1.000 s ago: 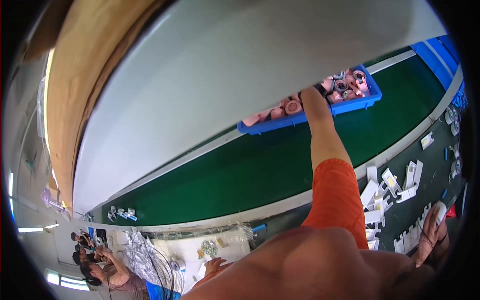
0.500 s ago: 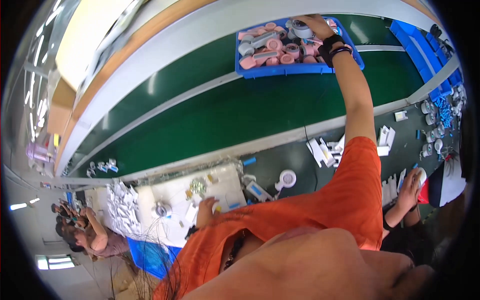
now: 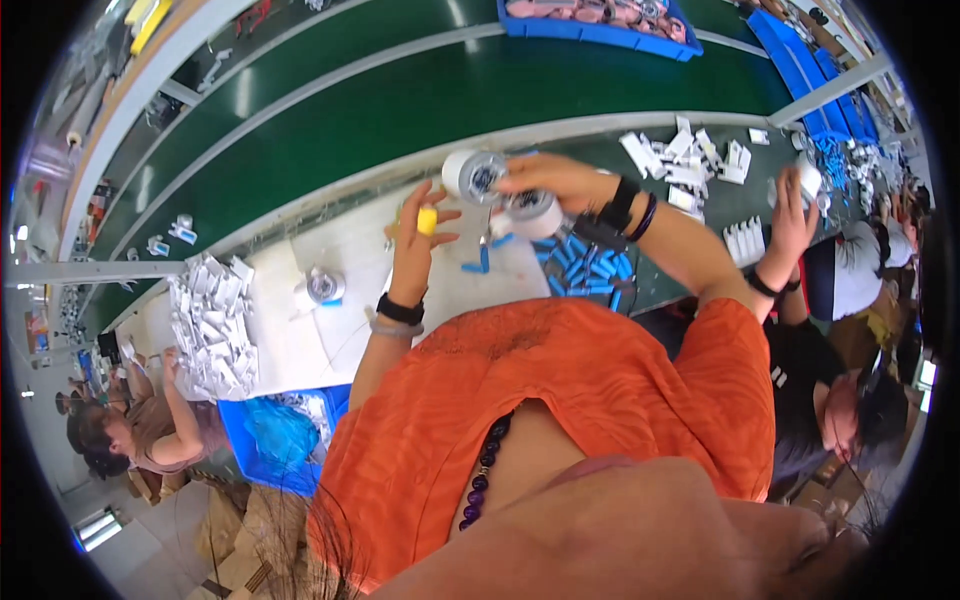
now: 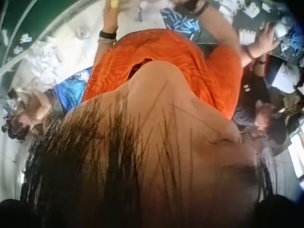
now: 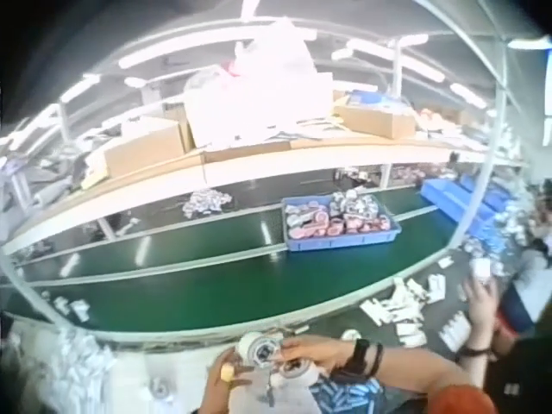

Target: Assembling the internal and external components of a small handheld portable fan at a factory workbench.

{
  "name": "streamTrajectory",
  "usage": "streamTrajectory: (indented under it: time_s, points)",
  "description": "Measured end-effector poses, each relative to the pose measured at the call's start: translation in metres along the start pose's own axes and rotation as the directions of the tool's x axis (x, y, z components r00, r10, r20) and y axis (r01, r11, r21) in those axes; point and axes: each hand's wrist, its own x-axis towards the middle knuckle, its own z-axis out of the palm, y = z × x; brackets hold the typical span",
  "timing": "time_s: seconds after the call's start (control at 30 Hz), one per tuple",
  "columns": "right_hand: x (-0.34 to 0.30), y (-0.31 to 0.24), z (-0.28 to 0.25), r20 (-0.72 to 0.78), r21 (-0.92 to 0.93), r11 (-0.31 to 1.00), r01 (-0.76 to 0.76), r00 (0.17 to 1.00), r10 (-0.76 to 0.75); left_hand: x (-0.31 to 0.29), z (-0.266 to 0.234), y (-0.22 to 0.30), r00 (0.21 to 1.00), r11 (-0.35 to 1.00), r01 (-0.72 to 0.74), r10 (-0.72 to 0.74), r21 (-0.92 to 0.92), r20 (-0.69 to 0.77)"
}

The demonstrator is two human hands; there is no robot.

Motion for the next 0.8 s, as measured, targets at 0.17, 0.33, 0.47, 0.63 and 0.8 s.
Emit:
streamTrajectory:
  time_s: [0.17, 0.33, 0.47, 0.63, 0.8]
  points:
    - [0.037, 0.133, 0.069, -0.078, 0.098, 0.989, -0.111, 0.99, 0.119, -0.03, -0.053, -0.015, 0.955, 0.973, 0.231, -0.228, 0.008, 0.189]
    - [0.061, 0.187, 0.096, -0.199, -0.251, 0.966, -0.062, 0.98, 0.011, -0.045, -0.11, -0.053, 0.889, 0.933, 0.348, -0.358, 0.088, 0.285]
    - [0.06, 0.197, 0.117, -0.364, -0.218, 0.976, 0.022, 0.926, -0.103, -0.047, -0.131, -0.035, 0.928, 0.925, 0.369, -0.361, -0.093, 0.091]
    - [0.09, 0.21, 0.078, -0.294, -0.748, 0.663, -0.035, 0.913, -0.283, -0.042, -0.168, -0.038, 0.953, 0.913, 0.302, -0.298, -0.273, 0.056]
    - [0.088, 0.174, 0.067, -0.212, -0.812, 0.564, -0.152, 0.976, -0.043, -0.064, -0.165, -0.048, 0.941, 0.91, 0.33, -0.34, -0.249, 0.006]
